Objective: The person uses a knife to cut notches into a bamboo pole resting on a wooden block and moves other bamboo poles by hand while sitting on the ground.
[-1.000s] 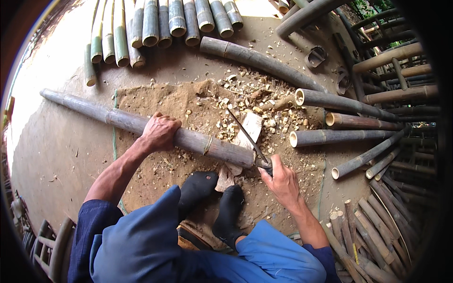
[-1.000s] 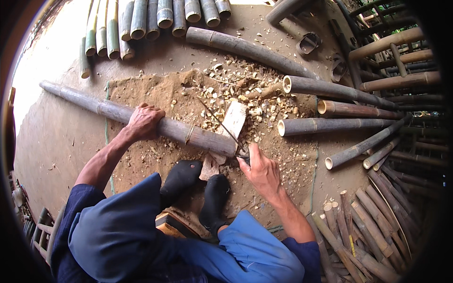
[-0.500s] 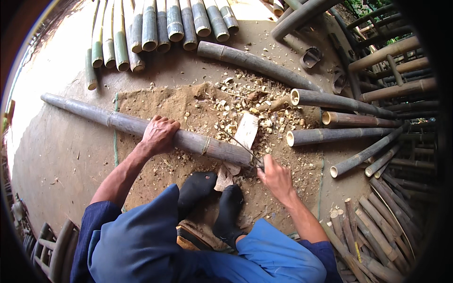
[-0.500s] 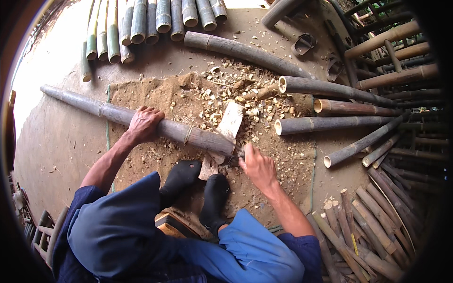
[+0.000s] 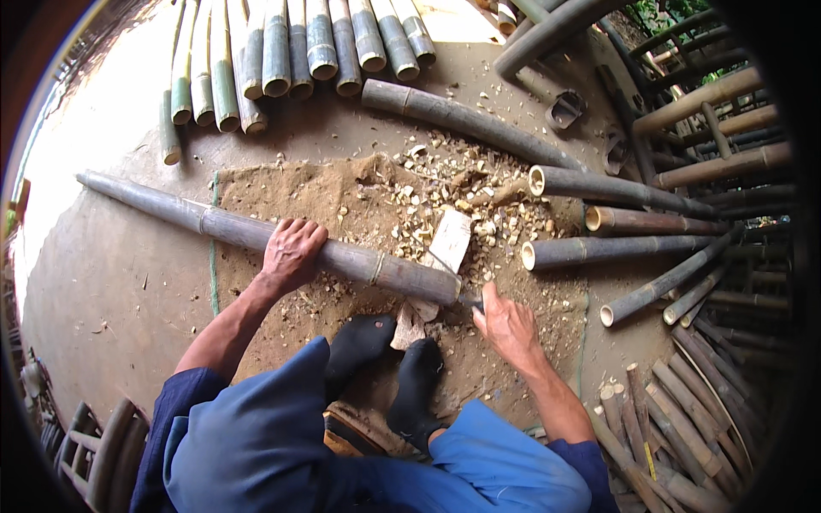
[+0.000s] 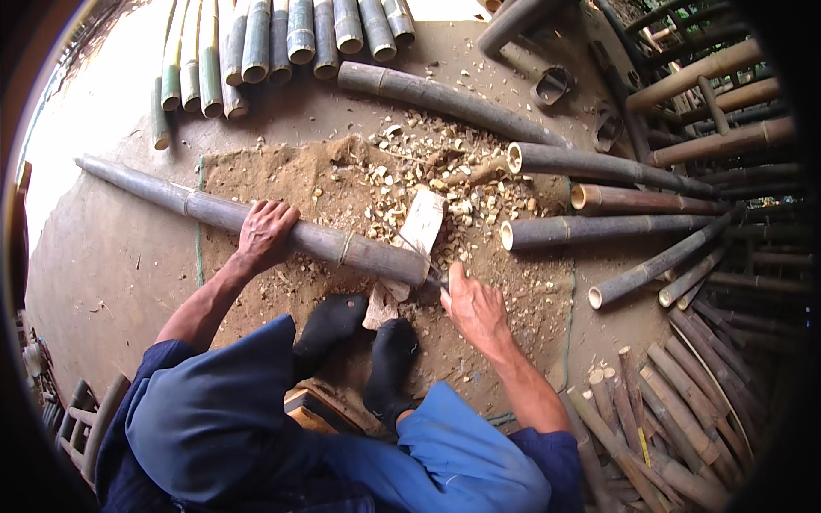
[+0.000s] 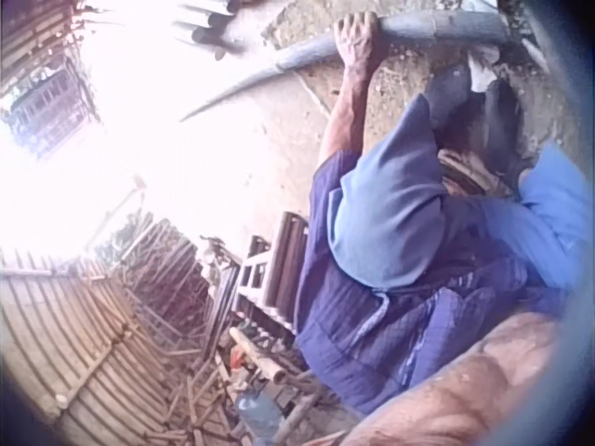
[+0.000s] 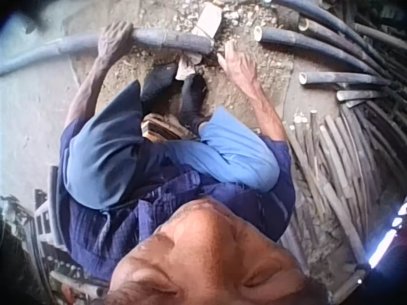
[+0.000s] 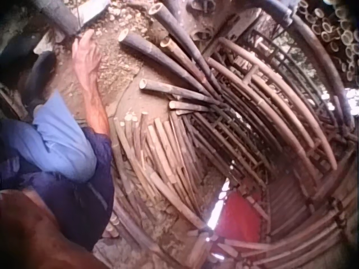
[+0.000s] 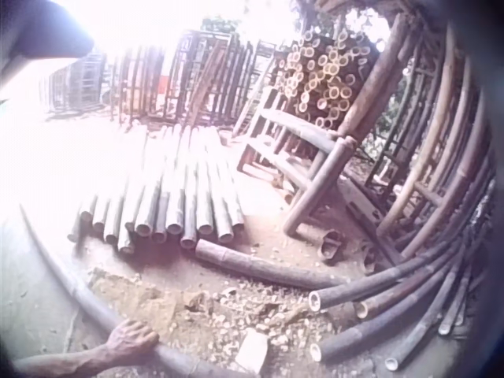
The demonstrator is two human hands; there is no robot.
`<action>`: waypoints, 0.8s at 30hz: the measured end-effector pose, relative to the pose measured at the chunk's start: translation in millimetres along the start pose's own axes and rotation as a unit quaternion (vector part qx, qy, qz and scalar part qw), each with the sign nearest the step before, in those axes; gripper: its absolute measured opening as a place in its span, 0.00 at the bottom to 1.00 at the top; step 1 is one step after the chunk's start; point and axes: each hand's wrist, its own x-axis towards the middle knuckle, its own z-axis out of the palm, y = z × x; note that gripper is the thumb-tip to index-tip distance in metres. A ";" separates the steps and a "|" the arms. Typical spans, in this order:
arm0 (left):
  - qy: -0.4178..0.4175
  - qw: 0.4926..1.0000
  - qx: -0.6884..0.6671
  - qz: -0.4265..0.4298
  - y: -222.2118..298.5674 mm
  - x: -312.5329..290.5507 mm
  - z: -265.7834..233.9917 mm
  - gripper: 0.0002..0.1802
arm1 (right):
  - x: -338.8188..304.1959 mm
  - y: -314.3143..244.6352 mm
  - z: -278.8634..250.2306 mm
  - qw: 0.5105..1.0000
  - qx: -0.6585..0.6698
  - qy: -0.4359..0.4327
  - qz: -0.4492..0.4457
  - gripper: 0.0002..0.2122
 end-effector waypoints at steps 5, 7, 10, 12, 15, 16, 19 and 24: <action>-0.006 1.000 0.004 -0.014 0.0 -4.1 -6.5 0.18 | -0.5 -35.8 -32.0 0.977 0.091 0.153 -0.117 0.15; 0.003 1.000 -0.009 0.003 7.6 9.5 -4.9 0.18 | -16.5 15.9 27.6 0.998 -0.039 -0.025 0.044 0.13; 0.007 1.000 0.009 0.005 4.0 7.1 1.4 0.16 | -14.0 47.9 24.3 0.998 -0.029 -0.046 0.040 0.13; 0.018 1.000 0.008 -0.004 1.5 -10.5 2.1 0.17 | -15.0 6.8 -8.9 1.000 0.008 -0.005 -0.002 0.13; 0.054 0.998 0.015 -0.004 -3.2 -8.5 4.5 0.23 | -10.5 -18.7 -16.2 0.990 0.092 0.102 -0.045 0.15; 0.047 0.999 0.016 -0.011 -3.8 -12.1 3.3 0.20 | -9.8 -23.3 -19.2 0.978 0.097 0.157 -0.101 0.15; 0.034 0.999 0.006 -0.008 8.4 1.0 5.8 0.19 | -28.2 23.2 22.2 0.999 0.020 -0.016 0.034 0.12; -0.189 0.980 -0.034 -0.050 4.5 29.2 -25.4 0.26 | -14.6 -17.2 -28.2 0.998 0.064 0.002 0.024 0.15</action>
